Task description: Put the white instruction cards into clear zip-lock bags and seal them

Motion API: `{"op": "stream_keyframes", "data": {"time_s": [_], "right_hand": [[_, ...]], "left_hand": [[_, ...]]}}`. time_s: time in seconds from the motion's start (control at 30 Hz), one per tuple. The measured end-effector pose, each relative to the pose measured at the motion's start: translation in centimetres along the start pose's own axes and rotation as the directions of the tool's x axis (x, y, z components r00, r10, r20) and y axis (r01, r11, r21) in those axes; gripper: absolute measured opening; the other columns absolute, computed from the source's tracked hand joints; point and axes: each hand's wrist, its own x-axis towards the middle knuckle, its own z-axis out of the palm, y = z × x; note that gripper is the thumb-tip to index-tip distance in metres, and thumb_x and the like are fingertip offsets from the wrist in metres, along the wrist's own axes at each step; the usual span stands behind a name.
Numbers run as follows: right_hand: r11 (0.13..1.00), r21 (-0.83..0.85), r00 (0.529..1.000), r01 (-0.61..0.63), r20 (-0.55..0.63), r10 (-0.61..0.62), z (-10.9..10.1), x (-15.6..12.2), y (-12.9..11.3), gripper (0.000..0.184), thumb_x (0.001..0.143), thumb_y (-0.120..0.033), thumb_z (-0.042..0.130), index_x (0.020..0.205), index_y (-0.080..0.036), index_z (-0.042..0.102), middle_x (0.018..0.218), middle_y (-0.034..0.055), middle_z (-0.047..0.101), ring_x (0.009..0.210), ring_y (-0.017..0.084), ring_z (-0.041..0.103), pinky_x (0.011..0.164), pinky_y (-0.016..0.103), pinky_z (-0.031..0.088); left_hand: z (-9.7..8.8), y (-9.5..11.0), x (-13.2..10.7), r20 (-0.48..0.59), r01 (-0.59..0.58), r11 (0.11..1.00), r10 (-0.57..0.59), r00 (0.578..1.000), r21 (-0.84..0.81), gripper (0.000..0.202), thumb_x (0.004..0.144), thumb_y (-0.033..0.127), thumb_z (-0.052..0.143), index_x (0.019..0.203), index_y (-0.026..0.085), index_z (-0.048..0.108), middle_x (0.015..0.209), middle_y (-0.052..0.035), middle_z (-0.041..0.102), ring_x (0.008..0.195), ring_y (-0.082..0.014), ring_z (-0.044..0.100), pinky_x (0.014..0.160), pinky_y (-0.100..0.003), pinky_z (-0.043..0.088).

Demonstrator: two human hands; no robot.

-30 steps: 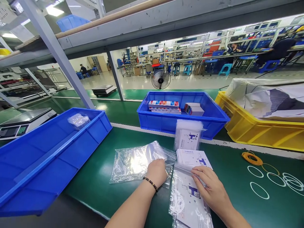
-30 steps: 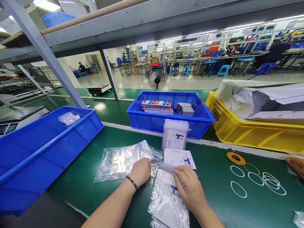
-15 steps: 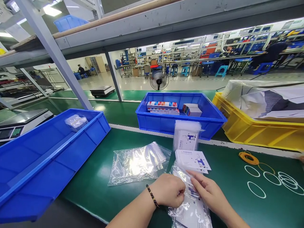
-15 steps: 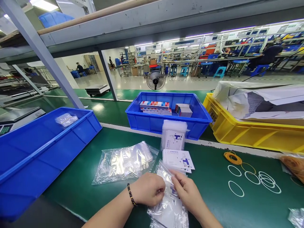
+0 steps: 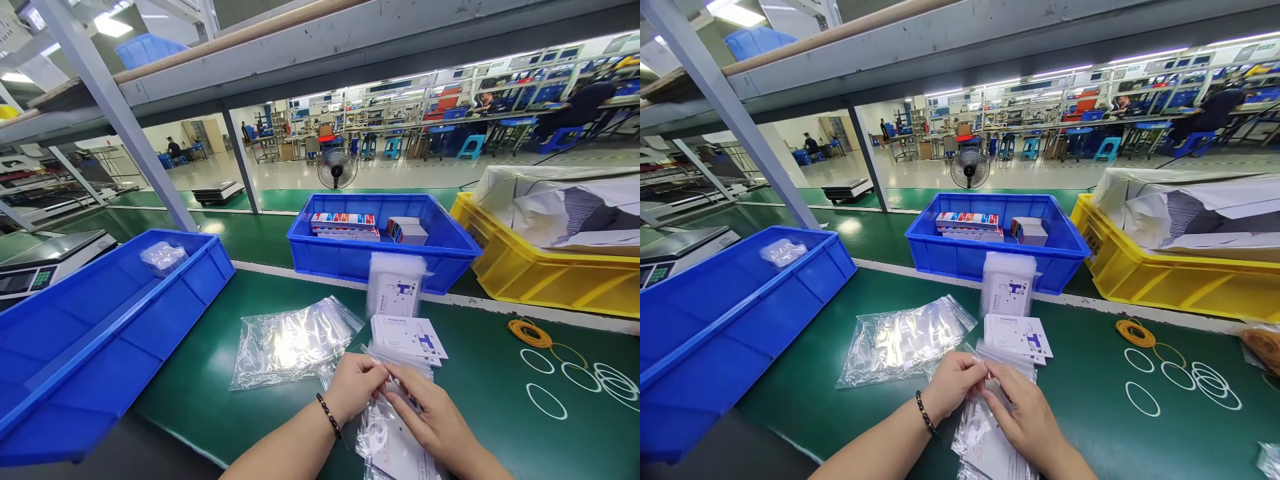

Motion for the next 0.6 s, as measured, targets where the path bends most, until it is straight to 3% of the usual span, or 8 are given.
{"op": "stream_keyframes", "data": {"time_s": [0.07,0.23,0.4,0.6], "right_hand": [[0.99,0.081,0.993,-0.114,0.049,0.111,-0.3,0.2,-0.3,0.019,0.085,-0.03,0.045,0.09,-0.021,0.061,0.073,0.0043,0.066,0.061,0.016,0.062,0.053,0.026,0.052],[0.976,0.065,0.977,-0.207,0.062,0.203,-0.4,0.2,-0.4,0.037,0.089,-0.03,0.032,0.056,-0.022,0.047,0.051,-0.0005,0.053,0.047,0.013,0.05,0.044,0.023,0.042],[0.964,-0.218,0.985,-0.152,-0.113,0.13,1.0,-0.3,-0.4,0.035,0.086,-0.026,0.033,0.052,-0.023,0.035,0.047,-0.0016,0.047,0.043,0.012,0.045,0.042,0.023,0.034],[0.924,-0.364,0.978,-0.117,-0.202,0.044,1.6,-0.4,-0.1,0.035,0.086,-0.022,0.032,0.051,-0.023,0.037,0.047,-0.0009,0.045,0.044,0.013,0.043,0.045,0.025,0.033]], "left_hand": [[0.0,-0.1,-0.2,0.008,-0.022,0.999,0.021,1.0,0.044,0.024,0.065,0.033,0.052,0.049,0.015,0.05,0.044,0.0039,0.045,0.044,-0.0081,0.038,0.047,-0.021,0.031],[0.2,-0.4,-0.6,0.082,-0.142,0.953,0.125,0.989,0.268,0.027,0.072,0.03,0.048,0.049,0.016,0.047,0.047,0.0044,0.044,0.049,-0.0086,0.04,0.049,-0.02,0.031],[0.4,-0.6,-0.2,0.094,-0.157,0.856,0.127,0.987,0.493,0.027,0.07,0.021,0.045,0.044,0.017,0.038,0.043,0.006,0.035,0.047,-0.0079,0.034,0.047,-0.021,0.025],[0.3,-0.5,-0.3,0.121,-0.113,0.897,0.068,0.99,0.426,0.028,0.065,0.014,0.044,0.04,0.018,0.031,0.042,0.007,0.024,0.045,-0.0068,0.027,0.044,-0.021,0.02]]}}
